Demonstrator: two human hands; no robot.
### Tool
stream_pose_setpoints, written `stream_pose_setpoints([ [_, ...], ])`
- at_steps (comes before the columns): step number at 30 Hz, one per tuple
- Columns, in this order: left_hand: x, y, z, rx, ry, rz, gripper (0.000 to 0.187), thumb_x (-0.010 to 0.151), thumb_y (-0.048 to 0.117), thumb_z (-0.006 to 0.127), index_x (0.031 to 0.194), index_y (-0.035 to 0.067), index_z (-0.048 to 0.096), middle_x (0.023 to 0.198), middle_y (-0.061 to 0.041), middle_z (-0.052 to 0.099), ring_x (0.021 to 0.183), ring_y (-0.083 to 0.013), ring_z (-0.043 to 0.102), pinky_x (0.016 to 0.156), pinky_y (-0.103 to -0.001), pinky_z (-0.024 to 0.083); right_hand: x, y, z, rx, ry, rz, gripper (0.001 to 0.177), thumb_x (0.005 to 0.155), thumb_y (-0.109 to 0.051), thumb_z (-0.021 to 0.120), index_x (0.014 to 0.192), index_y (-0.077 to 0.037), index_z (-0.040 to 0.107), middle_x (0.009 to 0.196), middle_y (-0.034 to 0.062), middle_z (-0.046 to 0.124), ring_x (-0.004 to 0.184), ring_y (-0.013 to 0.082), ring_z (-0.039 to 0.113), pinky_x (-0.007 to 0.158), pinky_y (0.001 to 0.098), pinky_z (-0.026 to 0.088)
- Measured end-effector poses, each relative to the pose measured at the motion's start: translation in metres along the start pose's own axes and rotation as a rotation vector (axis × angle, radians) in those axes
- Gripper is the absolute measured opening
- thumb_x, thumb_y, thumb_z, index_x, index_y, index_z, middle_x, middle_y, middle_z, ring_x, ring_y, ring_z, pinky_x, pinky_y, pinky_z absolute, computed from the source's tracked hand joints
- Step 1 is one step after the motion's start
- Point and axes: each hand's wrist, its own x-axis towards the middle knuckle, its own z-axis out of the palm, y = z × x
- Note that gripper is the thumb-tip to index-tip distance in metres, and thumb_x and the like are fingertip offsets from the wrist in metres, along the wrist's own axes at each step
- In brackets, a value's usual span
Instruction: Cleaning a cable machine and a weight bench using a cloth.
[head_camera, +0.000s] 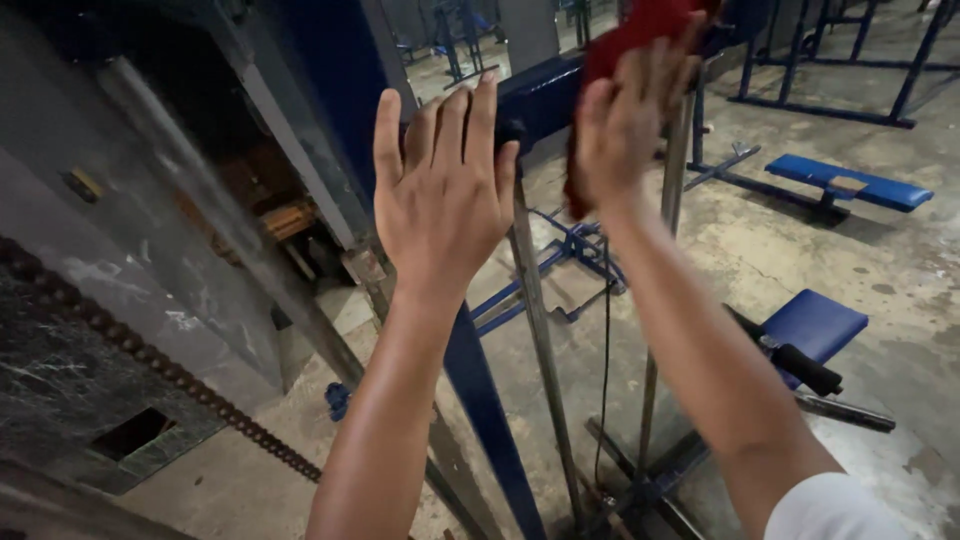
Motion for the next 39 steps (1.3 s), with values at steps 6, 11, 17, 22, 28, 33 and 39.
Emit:
stream_pose_setpoints([
  [6,-0.005,-0.003,-0.002,-0.015,0.033,0.016,0.039,0.116,0.037,0.059,0.146,0.013,0.056,0.138,-0.002,0.061,0.132,-0.0201,0.055,0.133,-0.046,0.013,0.011,-0.042,-0.05,0.158,0.015,-0.429,0.056,0.118,-0.037,0.044,0.162,-0.009,0.024,0.169,0.0184,0.033,0.163,0.0381,0.018,0.133,0.0543,0.008],
  [11,-0.003,0.004,-0.01,-0.082,0.014,-0.036,0.043,0.111,0.036,0.066,0.144,0.012,0.056,0.137,-0.001,0.061,0.131,-0.0201,0.056,0.133,-0.046,0.012,0.027,0.043,-0.003,0.072,-0.054,-0.243,0.062,0.117,-0.039,0.049,0.165,-0.006,0.029,0.17,0.0189,0.033,0.162,0.0387,0.026,0.133,0.0509,0.016],
  [17,0.015,0.022,-0.004,-0.175,0.1,-0.068,0.043,0.108,0.038,0.069,0.139,0.008,0.064,0.125,-0.008,0.061,0.123,-0.0258,0.058,0.128,-0.052,0.012,0.006,-0.043,-0.042,0.043,-0.023,-0.057,0.056,0.117,-0.03,0.055,0.162,-0.005,0.033,0.171,0.0237,0.028,0.159,0.0423,0.019,0.134,0.0528,0.012],
  [22,0.042,0.053,-0.007,-0.432,0.099,0.062,0.038,0.103,0.033,0.07,0.132,0.009,0.068,0.125,-0.007,0.064,0.122,-0.0234,0.06,0.12,-0.047,0.033,0.033,-0.03,-0.079,0.453,-0.354,0.043,0.051,0.107,-0.04,0.052,0.145,-0.006,0.046,0.145,0.0185,0.052,0.141,0.0456,0.041,0.123,0.0544,0.029],
  [28,0.075,0.086,0.015,-0.524,0.097,0.124,0.037,0.101,0.029,0.069,0.13,0.007,0.068,0.122,-0.007,0.065,0.117,-0.0256,0.061,0.101,-0.042,0.048,0.04,0.074,-0.045,-0.13,0.071,-0.318,0.043,0.115,-0.029,0.062,0.15,-0.007,0.052,0.15,0.0245,0.049,0.148,0.0504,0.026,0.128,0.0523,0.013],
  [33,0.088,0.094,0.079,-0.319,0.085,0.111,0.038,0.1,0.03,0.065,0.13,0.006,0.066,0.116,-0.006,0.067,0.112,-0.0244,0.062,0.094,-0.04,0.05,0.053,0.07,-0.033,-0.106,0.154,-0.262,0.038,0.119,-0.02,0.059,0.154,-0.008,0.054,0.16,0.0184,0.043,0.149,0.0399,0.032,0.128,0.0462,0.022],
  [39,0.085,0.09,0.092,-0.209,-0.002,0.139,0.04,0.104,0.03,0.061,0.135,0.006,0.064,0.117,-0.006,0.068,0.11,-0.0226,0.063,0.093,-0.037,0.051,0.058,0.086,-0.041,0.127,0.32,-0.147,0.022,0.118,-0.011,0.052,0.138,-0.005,0.06,0.152,0.014,0.047,0.14,0.0316,0.047,0.121,0.0446,0.037],
])
